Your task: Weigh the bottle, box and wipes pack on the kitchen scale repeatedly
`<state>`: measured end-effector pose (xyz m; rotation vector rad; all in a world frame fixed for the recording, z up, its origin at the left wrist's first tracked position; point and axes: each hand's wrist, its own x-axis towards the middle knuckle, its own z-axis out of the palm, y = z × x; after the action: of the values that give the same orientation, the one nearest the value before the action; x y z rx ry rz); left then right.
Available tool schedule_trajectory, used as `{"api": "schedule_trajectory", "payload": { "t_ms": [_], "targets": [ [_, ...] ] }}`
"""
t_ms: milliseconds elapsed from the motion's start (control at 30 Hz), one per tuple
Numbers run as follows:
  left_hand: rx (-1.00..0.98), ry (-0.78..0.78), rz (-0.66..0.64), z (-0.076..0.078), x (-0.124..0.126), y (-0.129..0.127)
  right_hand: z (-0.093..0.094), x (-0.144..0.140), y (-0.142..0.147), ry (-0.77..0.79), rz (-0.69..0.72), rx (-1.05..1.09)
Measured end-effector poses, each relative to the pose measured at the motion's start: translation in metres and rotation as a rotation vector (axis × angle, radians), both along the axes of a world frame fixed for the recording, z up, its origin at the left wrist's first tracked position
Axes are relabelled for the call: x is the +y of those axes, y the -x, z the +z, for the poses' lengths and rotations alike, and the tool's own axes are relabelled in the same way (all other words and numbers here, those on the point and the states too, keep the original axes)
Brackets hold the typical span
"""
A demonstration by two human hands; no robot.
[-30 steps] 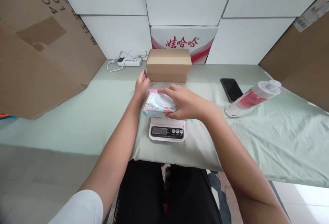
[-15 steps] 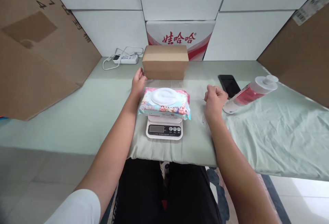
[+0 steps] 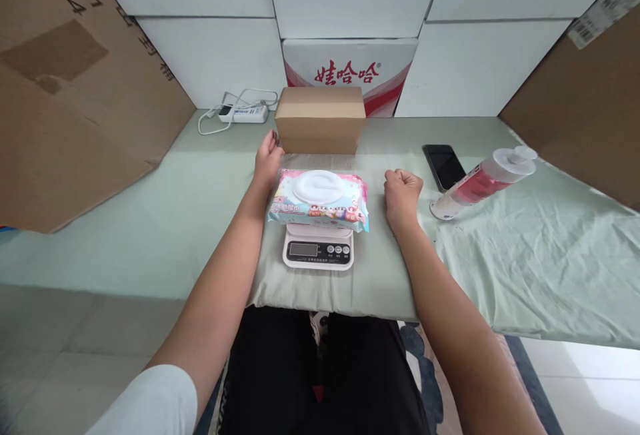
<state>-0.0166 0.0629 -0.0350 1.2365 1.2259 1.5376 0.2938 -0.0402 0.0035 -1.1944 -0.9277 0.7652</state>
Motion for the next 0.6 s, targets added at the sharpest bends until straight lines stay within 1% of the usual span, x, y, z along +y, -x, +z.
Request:
{"api": "schedule_trajectory", "payload": {
  "t_ms": [167, 300, 400, 500, 600],
  "targets": [
    [-0.007, -0.014, -0.012, -0.0010, 0.0002, -0.0004, -0.0001, -0.0011, 0.0002, -0.019, 0.009, -0.046],
    [-0.014, -0.008, -0.001, -0.0027, 0.0025, -0.0013, -0.0005, -0.0009, -0.0004, -0.021, 0.005, -0.113],
    [-0.019, 0.000, 0.009, -0.0036, 0.0035, -0.0017, 0.0011, -0.0023, 0.0005, -0.018, 0.011, -0.121],
    [-0.018, -0.002, 0.000, -0.0033, 0.0026, -0.0020, 0.0038, -0.0052, 0.0020, -0.046, 0.041, -0.115],
    [-0.021, -0.006, -0.001, -0.0014, 0.0001, -0.0022, 0.0089, -0.0097, 0.0024, -0.106, 0.102, -0.190]
  ]
}}
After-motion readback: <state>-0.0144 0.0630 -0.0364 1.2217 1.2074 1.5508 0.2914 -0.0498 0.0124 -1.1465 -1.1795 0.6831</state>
